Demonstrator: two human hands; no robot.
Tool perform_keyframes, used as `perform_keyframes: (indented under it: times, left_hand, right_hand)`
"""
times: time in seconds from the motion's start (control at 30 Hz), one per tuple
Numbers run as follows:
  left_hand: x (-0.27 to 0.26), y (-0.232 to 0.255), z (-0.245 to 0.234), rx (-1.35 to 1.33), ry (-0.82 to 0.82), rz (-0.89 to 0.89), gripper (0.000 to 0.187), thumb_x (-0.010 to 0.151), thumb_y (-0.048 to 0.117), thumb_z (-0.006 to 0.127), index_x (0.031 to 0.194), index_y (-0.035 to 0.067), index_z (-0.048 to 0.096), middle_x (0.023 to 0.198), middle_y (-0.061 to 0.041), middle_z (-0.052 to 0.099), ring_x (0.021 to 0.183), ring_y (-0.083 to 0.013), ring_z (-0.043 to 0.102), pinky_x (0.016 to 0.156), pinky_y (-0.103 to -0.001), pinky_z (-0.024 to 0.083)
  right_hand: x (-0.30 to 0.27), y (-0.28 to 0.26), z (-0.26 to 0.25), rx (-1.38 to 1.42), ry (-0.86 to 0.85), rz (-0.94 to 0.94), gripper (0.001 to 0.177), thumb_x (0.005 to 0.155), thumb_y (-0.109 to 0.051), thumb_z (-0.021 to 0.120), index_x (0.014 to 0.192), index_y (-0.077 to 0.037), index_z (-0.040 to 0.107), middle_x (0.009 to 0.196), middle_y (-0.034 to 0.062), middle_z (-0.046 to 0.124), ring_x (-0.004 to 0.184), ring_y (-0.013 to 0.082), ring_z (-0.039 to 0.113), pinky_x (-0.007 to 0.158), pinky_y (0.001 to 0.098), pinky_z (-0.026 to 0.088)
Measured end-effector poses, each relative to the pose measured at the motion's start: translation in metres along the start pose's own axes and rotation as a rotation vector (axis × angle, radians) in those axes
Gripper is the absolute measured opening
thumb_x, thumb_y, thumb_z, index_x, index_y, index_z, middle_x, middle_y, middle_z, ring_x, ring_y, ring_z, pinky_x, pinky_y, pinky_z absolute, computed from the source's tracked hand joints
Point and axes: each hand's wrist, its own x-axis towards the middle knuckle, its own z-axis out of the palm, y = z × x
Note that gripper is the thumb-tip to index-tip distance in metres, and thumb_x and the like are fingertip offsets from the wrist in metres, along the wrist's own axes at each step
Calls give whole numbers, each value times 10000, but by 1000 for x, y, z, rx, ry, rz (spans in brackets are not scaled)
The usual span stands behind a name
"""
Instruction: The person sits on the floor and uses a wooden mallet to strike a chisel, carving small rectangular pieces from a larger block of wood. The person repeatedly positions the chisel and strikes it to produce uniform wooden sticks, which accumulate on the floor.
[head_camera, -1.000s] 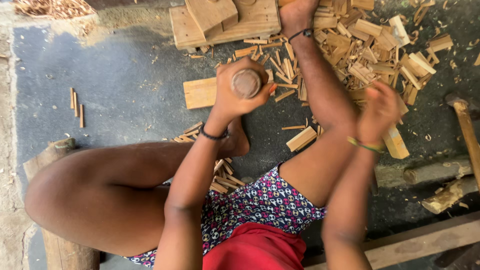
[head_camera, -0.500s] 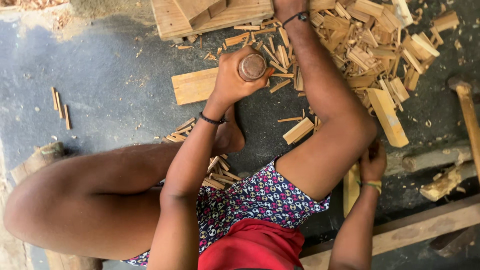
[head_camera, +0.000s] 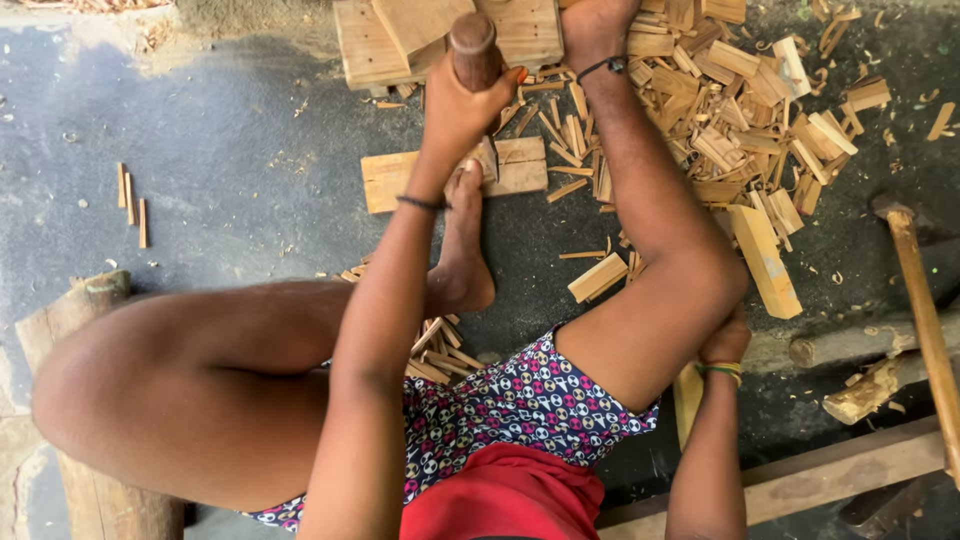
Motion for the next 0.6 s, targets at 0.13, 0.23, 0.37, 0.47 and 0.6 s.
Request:
perform_keyframes:
  times: [0.13,0.23,0.37,0.47,0.6]
  left_hand:
    - [2,-5,-15,-100,-224,57,235,872,267,826,853,97,663,728,13,697,637,-103,663,633,-274,566]
    - [-19,-1,-11,-74,-271,87,259,826,235,864,877,78,664,787,-18,698,689,-112,669,661,-286,573]
    - [-40,10,-2,94,-209,267,266,824,218,873,898,61,671,816,-55,734,744,-139,720,717,-308,597]
    - [-40,14,5,79,-129,272,293,826,235,872,960,56,683,862,-67,754,776,-151,744,736,-314,607]
    - [-35,17,6,73,-43,221,314,829,244,874,981,42,689,875,-72,770,789,-148,747,748,-322,603]
  right_hand:
    - [23,-4,-23,296,-36,188,241,957,-38,728,1174,5,633,1028,166,711,857,296,674,759,421,555]
    - [27,-19,-70,770,-15,406,416,920,31,640,1312,-56,531,1015,96,682,671,189,657,579,351,555]
    - [24,-97,-135,800,105,80,517,983,199,580,1444,7,445,1032,140,653,743,182,660,661,313,588]
    - [19,-154,-156,803,273,-91,613,942,183,619,1462,-35,379,1203,99,667,837,166,673,682,292,599]
    - [40,-171,-132,675,232,-69,556,906,128,815,1304,-32,459,1069,58,683,863,135,674,725,283,579]
